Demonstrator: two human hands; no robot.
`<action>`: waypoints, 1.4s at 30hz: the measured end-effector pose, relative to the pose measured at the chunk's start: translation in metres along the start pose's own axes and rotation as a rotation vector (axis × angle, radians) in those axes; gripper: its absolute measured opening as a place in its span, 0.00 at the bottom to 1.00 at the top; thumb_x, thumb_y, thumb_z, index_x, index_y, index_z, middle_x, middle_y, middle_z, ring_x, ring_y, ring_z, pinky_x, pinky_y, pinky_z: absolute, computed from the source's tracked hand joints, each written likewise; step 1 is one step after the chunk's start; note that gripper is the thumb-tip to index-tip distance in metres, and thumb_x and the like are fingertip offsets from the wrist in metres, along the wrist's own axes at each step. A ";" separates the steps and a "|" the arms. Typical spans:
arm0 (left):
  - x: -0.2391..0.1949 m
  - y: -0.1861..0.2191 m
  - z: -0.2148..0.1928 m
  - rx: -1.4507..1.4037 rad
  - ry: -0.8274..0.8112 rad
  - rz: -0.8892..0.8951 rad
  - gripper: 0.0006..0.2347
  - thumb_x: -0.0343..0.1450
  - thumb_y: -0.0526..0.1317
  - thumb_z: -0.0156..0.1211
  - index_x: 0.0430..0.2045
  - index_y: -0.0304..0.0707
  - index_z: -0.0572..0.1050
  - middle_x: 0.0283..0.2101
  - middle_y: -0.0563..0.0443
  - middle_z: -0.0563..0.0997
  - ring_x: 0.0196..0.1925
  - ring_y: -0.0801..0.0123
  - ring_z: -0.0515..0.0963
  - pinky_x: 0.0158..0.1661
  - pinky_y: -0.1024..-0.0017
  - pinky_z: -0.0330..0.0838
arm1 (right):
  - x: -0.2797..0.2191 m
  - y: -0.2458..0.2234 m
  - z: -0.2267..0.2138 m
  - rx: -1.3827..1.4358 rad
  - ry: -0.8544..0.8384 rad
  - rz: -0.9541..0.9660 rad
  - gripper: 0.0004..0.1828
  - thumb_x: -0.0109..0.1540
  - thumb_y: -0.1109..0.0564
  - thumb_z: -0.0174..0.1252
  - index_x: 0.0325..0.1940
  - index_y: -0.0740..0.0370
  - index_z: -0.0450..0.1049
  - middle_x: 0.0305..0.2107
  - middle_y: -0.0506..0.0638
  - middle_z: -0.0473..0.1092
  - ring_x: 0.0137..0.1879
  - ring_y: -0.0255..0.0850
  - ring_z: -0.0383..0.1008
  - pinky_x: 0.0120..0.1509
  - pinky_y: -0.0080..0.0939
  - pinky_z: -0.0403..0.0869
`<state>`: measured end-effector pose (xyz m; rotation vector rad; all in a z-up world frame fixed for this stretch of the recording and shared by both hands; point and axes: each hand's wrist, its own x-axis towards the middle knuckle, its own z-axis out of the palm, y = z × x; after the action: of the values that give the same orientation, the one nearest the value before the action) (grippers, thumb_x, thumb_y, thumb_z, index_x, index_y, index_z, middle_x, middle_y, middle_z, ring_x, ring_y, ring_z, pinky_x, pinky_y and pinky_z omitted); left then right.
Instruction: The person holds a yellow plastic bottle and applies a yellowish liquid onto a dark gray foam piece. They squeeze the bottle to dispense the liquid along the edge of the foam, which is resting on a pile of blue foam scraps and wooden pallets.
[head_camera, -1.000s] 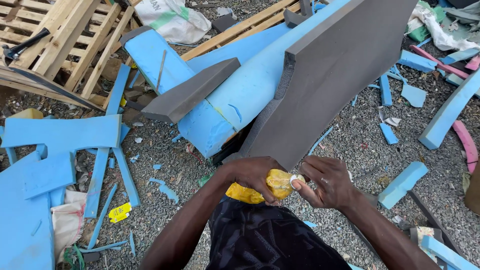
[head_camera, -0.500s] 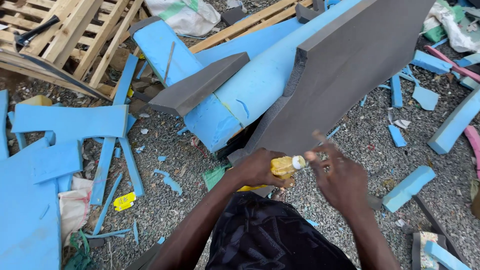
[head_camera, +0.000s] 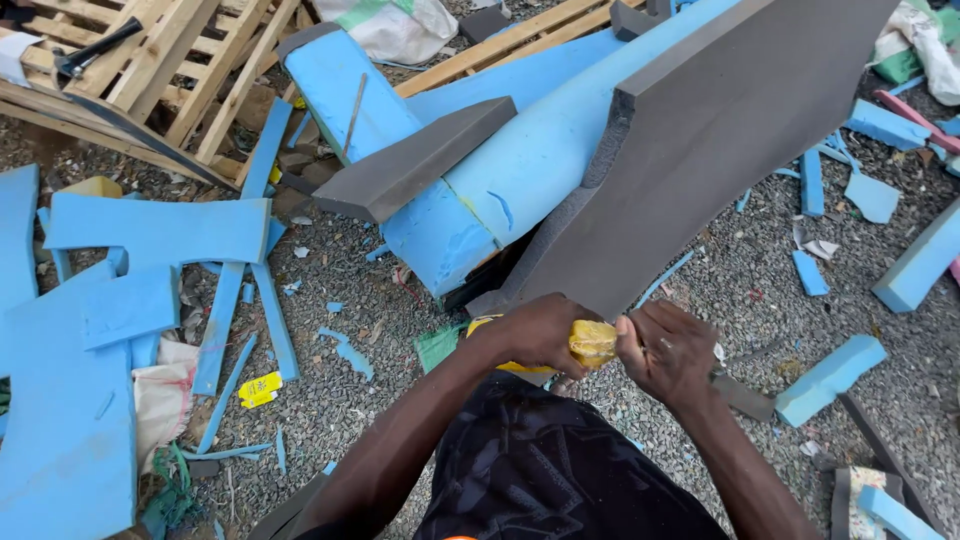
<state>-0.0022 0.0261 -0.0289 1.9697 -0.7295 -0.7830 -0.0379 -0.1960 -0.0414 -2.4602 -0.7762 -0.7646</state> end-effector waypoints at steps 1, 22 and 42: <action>0.001 -0.003 0.003 0.000 -0.009 0.007 0.31 0.51 0.50 0.79 0.49 0.40 0.82 0.37 0.34 0.86 0.43 0.38 0.86 0.40 0.53 0.80 | -0.004 -0.001 0.006 -0.009 0.000 0.007 0.26 0.67 0.50 0.52 0.13 0.48 0.63 0.12 0.39 0.57 0.20 0.44 0.66 0.25 0.33 0.65; -0.011 0.013 -0.010 0.083 0.181 -0.063 0.27 0.54 0.49 0.73 0.49 0.50 0.81 0.33 0.28 0.84 0.40 0.34 0.85 0.39 0.50 0.78 | 0.027 -0.010 -0.018 0.027 -0.141 0.039 0.26 0.68 0.33 0.53 0.37 0.57 0.77 0.29 0.50 0.76 0.37 0.47 0.81 0.37 0.40 0.78; 0.008 -0.074 0.061 0.307 0.409 -0.204 0.21 0.59 0.53 0.71 0.45 0.54 0.80 0.29 0.37 0.85 0.36 0.41 0.86 0.34 0.50 0.79 | -0.004 -0.045 0.040 -0.224 -0.293 0.493 0.30 0.74 0.48 0.34 0.20 0.53 0.69 0.09 0.48 0.66 0.17 0.49 0.72 0.24 0.40 0.69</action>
<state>-0.0293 0.0232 -0.1213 2.4121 -0.4249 -0.3733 -0.0540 -0.1413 -0.0628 -2.8350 -0.1541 -0.3234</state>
